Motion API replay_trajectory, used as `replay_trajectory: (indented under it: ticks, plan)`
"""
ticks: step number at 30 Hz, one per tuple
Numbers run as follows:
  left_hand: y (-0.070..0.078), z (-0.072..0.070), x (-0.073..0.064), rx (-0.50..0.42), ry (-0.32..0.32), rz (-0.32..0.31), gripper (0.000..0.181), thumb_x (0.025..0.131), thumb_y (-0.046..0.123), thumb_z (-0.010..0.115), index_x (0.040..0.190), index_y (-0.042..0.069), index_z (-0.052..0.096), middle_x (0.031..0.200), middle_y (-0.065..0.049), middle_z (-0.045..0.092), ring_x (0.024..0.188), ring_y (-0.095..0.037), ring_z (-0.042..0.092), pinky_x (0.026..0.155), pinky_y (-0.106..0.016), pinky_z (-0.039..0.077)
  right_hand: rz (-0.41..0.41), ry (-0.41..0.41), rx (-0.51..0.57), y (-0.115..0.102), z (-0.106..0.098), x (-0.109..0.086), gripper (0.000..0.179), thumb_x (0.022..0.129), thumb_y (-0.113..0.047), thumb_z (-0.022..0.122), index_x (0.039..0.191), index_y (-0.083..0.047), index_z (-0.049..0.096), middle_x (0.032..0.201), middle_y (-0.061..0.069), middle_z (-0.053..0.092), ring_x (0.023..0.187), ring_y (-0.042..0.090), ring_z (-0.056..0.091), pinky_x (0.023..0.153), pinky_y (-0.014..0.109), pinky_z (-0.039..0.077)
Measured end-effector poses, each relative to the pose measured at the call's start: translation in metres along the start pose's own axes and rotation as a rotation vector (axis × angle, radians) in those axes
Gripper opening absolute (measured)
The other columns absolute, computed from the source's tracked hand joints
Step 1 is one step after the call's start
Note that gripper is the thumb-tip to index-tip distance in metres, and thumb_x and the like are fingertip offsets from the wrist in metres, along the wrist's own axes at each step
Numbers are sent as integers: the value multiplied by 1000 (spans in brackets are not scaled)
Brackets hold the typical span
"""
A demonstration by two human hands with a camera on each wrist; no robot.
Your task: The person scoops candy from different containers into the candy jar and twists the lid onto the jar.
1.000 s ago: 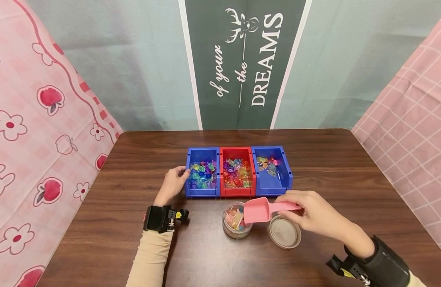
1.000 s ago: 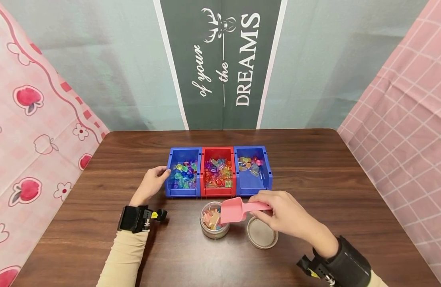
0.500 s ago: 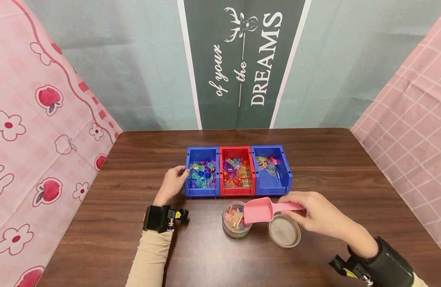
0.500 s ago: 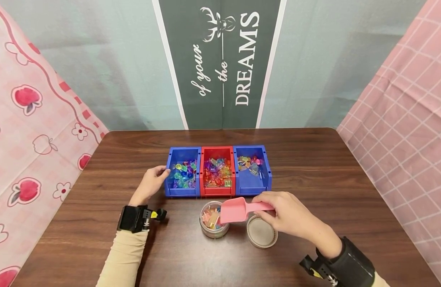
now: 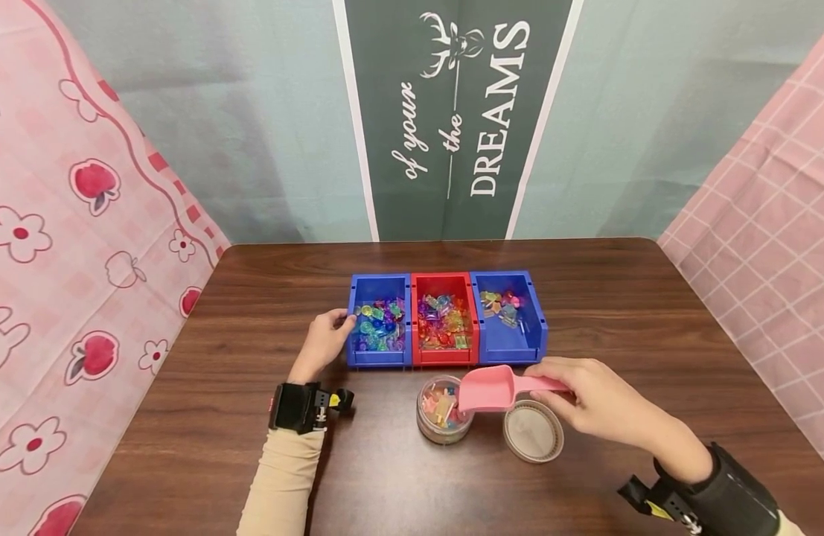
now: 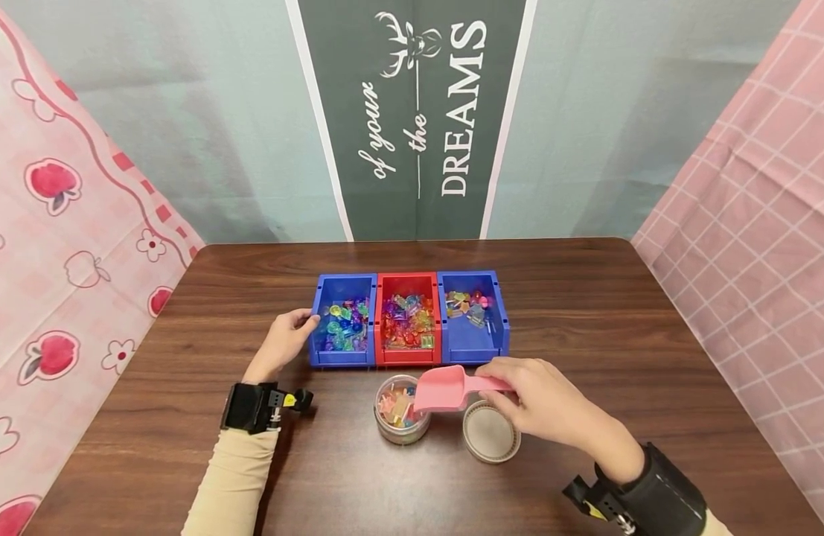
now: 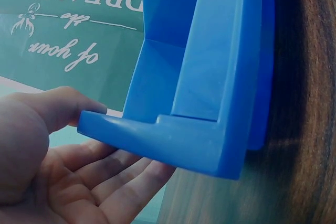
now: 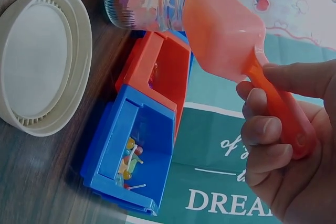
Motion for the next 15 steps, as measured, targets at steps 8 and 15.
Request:
replay_trajectory:
  ticks: [8,15]
  plan:
    - [2,1,-1,-3,1,6,41,100,19,47,129,-10,53,124,-28,62,110,-34,62,99,-48,51,-1,44,35,6,-7,-2,30,74,-5,78,102,-12,70,76,-14,57,62,-11,34,52,7,29]
    - [3,1,-1,-7,-1,2,42,100,19,47,130,-10,52,124,-29,62,111,-35,62,99,-47,51,64,79,33,8,-11,0,19,80,-8,75,97,-14,69,71,-17,49,62,-10,34,52,8,29]
Point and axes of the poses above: each hand's wrist, its own x-axis towards the middle knuckle, its own z-axis out of the palm, y = z × x, the point moved 3 cm from there along x, towards the middle knuckle
